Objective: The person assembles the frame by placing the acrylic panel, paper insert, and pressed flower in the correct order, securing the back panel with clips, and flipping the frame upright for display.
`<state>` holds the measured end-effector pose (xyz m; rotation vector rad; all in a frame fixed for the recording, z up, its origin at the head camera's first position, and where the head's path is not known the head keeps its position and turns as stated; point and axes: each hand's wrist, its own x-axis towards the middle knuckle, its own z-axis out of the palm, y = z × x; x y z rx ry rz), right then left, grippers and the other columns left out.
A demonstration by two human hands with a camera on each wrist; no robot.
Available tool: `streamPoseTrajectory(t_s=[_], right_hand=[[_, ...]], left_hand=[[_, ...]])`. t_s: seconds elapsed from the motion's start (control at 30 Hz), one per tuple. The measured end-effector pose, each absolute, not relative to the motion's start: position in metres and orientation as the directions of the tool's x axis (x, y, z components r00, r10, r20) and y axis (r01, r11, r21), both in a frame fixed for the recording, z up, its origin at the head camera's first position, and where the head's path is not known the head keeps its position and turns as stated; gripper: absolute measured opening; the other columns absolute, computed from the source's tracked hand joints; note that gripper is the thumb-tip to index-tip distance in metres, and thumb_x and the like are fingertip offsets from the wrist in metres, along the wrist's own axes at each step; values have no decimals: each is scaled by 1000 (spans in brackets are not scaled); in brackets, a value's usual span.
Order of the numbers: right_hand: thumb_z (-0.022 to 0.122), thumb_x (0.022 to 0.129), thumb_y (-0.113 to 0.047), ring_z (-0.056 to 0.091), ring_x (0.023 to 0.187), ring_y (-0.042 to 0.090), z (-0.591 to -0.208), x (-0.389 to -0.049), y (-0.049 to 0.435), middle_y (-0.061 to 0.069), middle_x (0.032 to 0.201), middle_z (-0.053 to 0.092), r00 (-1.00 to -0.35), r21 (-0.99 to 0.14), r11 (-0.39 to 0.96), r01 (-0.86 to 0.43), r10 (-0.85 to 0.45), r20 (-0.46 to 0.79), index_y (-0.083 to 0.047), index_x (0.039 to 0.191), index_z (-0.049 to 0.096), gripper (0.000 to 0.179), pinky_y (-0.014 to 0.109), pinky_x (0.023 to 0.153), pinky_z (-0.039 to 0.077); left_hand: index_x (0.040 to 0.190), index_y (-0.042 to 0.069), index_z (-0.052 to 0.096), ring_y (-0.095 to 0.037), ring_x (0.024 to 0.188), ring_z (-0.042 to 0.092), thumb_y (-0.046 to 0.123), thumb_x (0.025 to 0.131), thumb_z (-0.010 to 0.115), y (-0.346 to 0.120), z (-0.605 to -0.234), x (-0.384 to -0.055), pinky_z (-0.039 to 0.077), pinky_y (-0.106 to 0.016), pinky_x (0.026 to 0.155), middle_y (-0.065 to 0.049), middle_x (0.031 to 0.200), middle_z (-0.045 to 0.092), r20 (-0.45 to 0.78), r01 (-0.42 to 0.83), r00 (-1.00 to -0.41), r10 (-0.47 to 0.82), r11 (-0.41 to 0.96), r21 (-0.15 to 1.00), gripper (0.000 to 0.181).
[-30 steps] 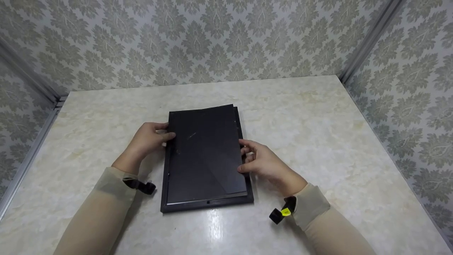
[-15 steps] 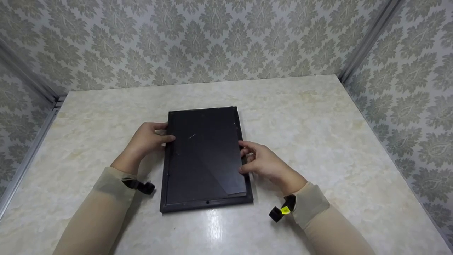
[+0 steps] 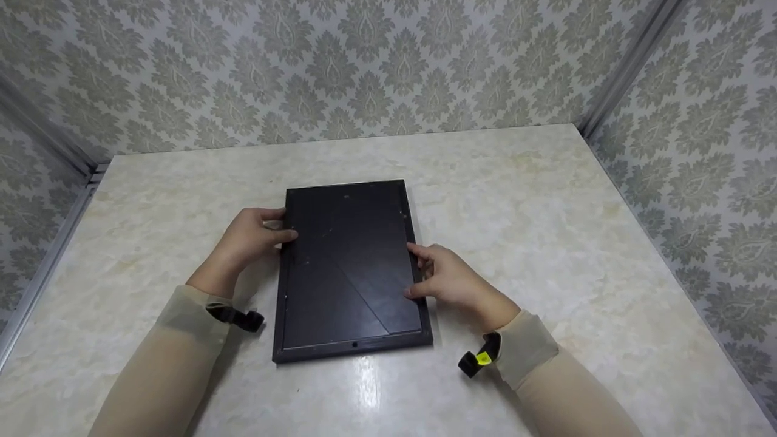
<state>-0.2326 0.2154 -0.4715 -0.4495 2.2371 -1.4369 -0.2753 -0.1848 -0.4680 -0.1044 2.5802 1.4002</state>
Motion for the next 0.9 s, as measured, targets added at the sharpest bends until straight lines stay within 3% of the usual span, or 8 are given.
streamPoseTrajectory(t_s=[0.27,0.47,0.7,0.9], right_hand=[[94,87,-1,53,88,13,-469,-232,215,12,116,57,-853,-845,513,-151,-499,-151,6,169,44,96,20,74,47],[95,86,-4,52,91,15,-470,-232,217,13,116,58,-847,-830,530,-174,-511,-149,5,166,49,93,20,76,46],[96,86,-7,49,95,20,-469,-232,217,15,121,58,-836,-826,539,-162,-520,-175,2,166,52,91,21,77,45],[96,86,-6,51,92,17,-467,-233,218,13,118,57,-836,-840,525,-140,-517,-184,4,167,50,94,21,76,46]], left_hand=[[167,-1,49,-37,154,61,13,102,81,-183,-470,-274,65,-47,112,-23,173,52,-204,-164,-979,20,526,834,74],[167,-1,49,-38,162,52,13,102,82,-183,-469,-274,59,-49,121,-22,174,51,-208,-168,-978,17,526,834,74],[165,-2,53,-37,150,65,7,99,83,-182,-470,-274,66,-47,111,-22,170,57,-206,-169,-978,22,492,854,73],[163,-2,57,-36,145,69,6,97,84,-181,-469,-275,68,-44,105,-22,164,63,-199,-165,-980,16,494,854,72]])
